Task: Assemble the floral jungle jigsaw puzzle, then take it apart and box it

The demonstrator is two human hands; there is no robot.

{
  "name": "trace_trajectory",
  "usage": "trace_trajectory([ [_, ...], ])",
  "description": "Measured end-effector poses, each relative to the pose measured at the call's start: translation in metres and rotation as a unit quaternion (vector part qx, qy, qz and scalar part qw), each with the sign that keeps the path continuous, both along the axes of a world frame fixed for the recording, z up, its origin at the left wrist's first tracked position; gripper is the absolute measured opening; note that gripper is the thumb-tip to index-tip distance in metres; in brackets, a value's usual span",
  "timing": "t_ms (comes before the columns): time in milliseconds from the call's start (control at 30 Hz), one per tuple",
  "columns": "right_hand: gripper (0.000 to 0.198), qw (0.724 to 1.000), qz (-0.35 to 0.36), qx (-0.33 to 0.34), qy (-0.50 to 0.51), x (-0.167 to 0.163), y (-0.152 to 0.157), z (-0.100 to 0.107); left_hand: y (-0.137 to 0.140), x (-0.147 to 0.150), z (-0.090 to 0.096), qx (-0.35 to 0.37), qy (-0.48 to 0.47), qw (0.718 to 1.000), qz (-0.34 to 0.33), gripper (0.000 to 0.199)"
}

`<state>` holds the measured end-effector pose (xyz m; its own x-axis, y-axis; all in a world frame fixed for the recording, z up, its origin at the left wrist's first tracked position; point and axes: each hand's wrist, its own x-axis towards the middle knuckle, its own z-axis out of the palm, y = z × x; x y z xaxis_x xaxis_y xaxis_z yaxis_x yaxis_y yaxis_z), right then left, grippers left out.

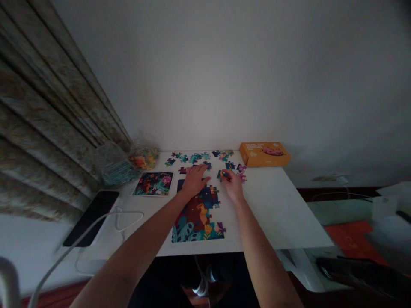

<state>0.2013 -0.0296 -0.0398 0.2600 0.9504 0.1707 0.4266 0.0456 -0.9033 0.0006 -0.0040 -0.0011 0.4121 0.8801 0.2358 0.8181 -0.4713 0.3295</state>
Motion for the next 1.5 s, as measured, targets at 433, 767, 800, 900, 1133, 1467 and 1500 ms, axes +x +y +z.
trace_trajectory([
  [433,0.028,0.970,-0.048,0.011,-0.238,0.006,0.003,-0.009,0.071,-0.041,0.008,-0.110,0.104,0.988,0.035,0.051],
  [767,0.025,0.957,-0.068,-0.009,-0.283,-0.005,0.002,-0.001,0.062,-0.015,0.016,-0.117,0.118,0.984,0.057,0.049],
  [800,0.026,0.957,-0.077,-0.013,-0.279,-0.006,0.002,0.001,0.059,-0.008,0.015,-0.110,0.110,0.986,0.059,0.046],
  [900,0.024,0.962,-0.077,-0.017,-0.261,-0.007,-0.001,0.005,0.051,0.011,0.012,-0.087,0.097,0.988,0.082,0.047],
  [1133,0.013,0.953,0.010,-0.036,-0.301,-0.005,-0.004,0.009,0.047,0.034,0.008,-0.080,0.064,0.985,0.141,0.036],
  [1467,0.018,0.991,-0.033,0.057,-0.119,-0.003,0.001,0.004,0.052,0.033,0.002,-0.081,-0.188,0.973,0.110,0.035],
  [1500,0.019,0.994,-0.034,0.064,-0.080,-0.004,0.002,0.005,0.051,0.033,0.001,-0.088,-0.249,0.959,0.104,0.032],
])
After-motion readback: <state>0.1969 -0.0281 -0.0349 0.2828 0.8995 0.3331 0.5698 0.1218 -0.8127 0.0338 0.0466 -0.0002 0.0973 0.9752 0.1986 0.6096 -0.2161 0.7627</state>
